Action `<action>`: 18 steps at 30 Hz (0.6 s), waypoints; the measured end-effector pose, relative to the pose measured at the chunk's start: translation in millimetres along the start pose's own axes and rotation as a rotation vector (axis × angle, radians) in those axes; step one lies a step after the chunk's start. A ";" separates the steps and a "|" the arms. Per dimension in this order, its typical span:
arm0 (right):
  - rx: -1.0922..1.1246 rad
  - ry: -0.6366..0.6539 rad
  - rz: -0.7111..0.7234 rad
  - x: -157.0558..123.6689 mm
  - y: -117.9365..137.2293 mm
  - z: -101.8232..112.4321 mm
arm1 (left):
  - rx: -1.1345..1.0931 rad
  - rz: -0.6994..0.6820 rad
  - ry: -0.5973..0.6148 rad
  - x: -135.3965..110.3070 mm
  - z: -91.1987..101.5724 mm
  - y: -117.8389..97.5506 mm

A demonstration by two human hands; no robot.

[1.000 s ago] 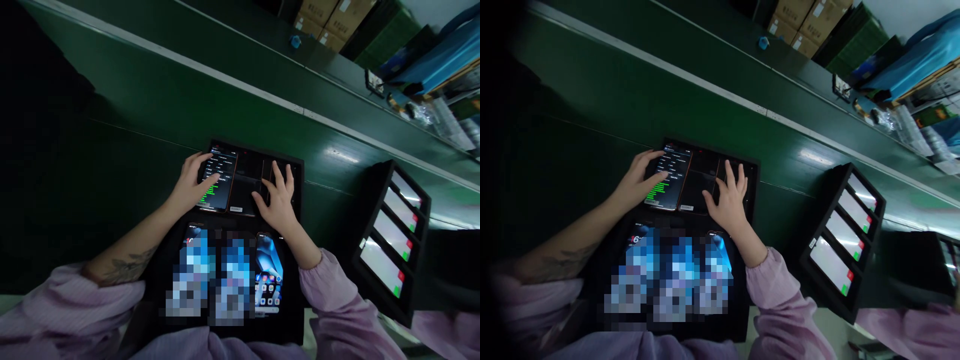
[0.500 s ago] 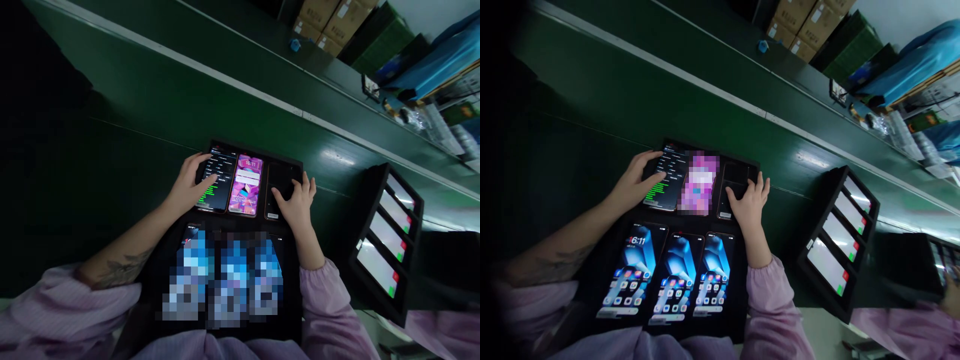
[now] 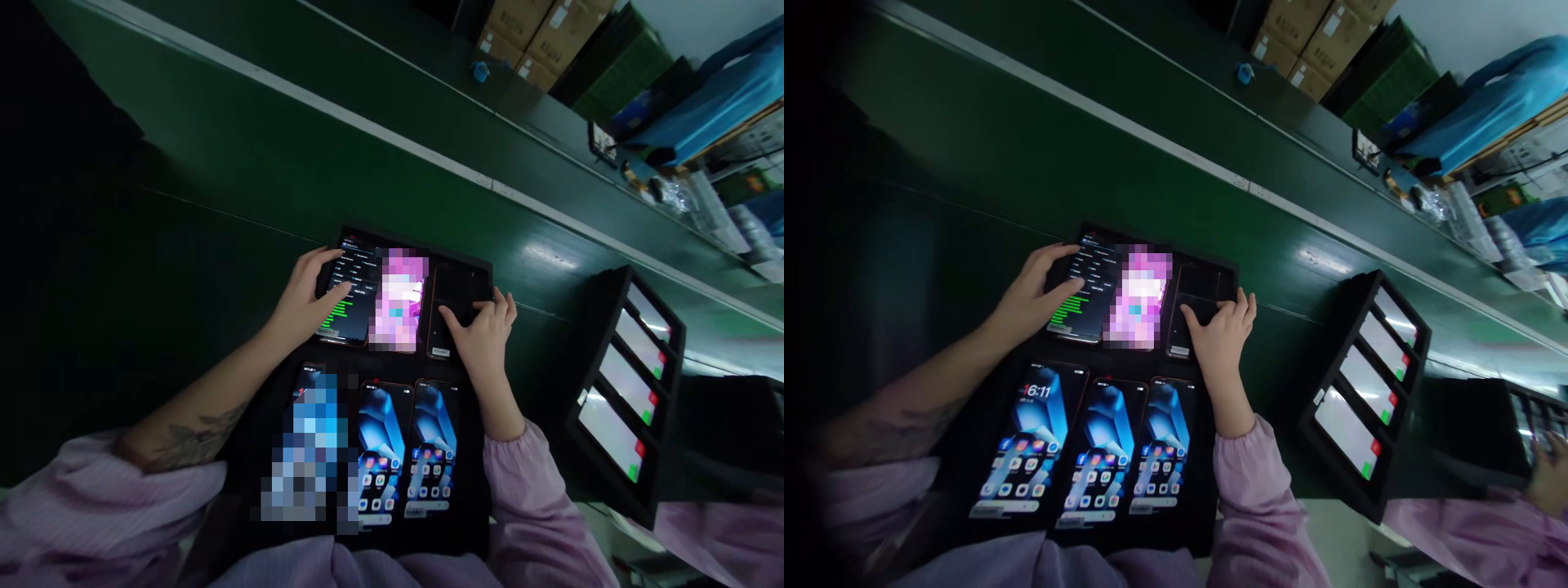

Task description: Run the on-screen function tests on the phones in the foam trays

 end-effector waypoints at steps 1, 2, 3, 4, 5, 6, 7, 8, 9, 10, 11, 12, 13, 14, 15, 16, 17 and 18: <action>-0.003 -0.007 0.007 -0.1 0.9 0.3 | 0.003 -0.007 -0.002 0.0 -0.3 0.0; -0.003 -0.013 0.016 -0.1 1.6 0.2 | 0.006 -0.012 -0.005 0.1 -0.6 0.3; 0.001 -0.017 0.023 0.2 2.1 -0.3 | 0.011 -0.016 -0.005 0.3 -1.1 0.9; 0.008 -0.019 0.029 0.5 2.3 -1.0 | 0.016 -0.018 -0.002 0.7 -1.5 1.7; 0.016 -0.021 0.033 0.8 2.5 -1.7 | 0.022 -0.019 0.005 1.3 -1.9 2.7; 0.024 -0.022 0.035 0.9 2.6 -2.2 | 0.029 -0.018 0.018 2.0 -2.2 4.0; 0.030 -0.023 0.035 0.8 2.7 -2.3 | 0.039 -0.014 0.040 2.9 -2.3 5.6; 0.033 -0.024 0.032 0.5 3.1 -1.7 | 0.054 -0.008 0.073 3.8 -2.1 7.4; 0.036 -0.028 0.032 -0.2 4.0 0.0 | 0.066 -0.005 0.104 4.7 -1.1 9.2; 0.042 -0.040 0.045 -1.3 5.9 3.0 | 0.073 -0.003 0.144 5.5 0.3 10.9; 0.053 -0.056 0.076 -2.7 9.3 7.1 | 0.066 -0.001 0.196 6.1 1.7 12.7; 0.072 -0.069 0.135 -4.5 14.3 11.9 | 0.044 -0.002 0.257 6.4 3.2 14.2; 0.100 -0.066 0.222 -6.8 21.0 16.7 | 0.010 -0.002 0.318 6.4 4.7 15.5; 0.138 -0.036 0.333 -9.7 29.0 20.7 | -0.029 0.000 0.373 6.3 6.1 16.7; 0.180 0.024 0.454 -13.3 37.6 23.3 | -0.065 0.006 0.417 6.2 7.4 17.9; 0.219 0.111 0.568 -17.4 45.9 24.3 | -0.090 0.012 0.448 6.2 8.5 19.0; 0.252 0.207 0.664 -21.5 53.1 23.9 | -0.102 0.014 0.459 6.5 9.6 19.9; 0.270 0.292 0.731 -25.0 58.7 22.6 | -0.099 0.010 0.465 6.9 10.1 20.7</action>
Point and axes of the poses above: each hand's wrist, its own x-axis towards the middle knuckle, its own z-axis out of the back of the hand, y = z × x, the point moved 4 cm from there along x, towards the middle knuckle, and after that the axes turned 1 degree about -y, right-handed, at the moved point
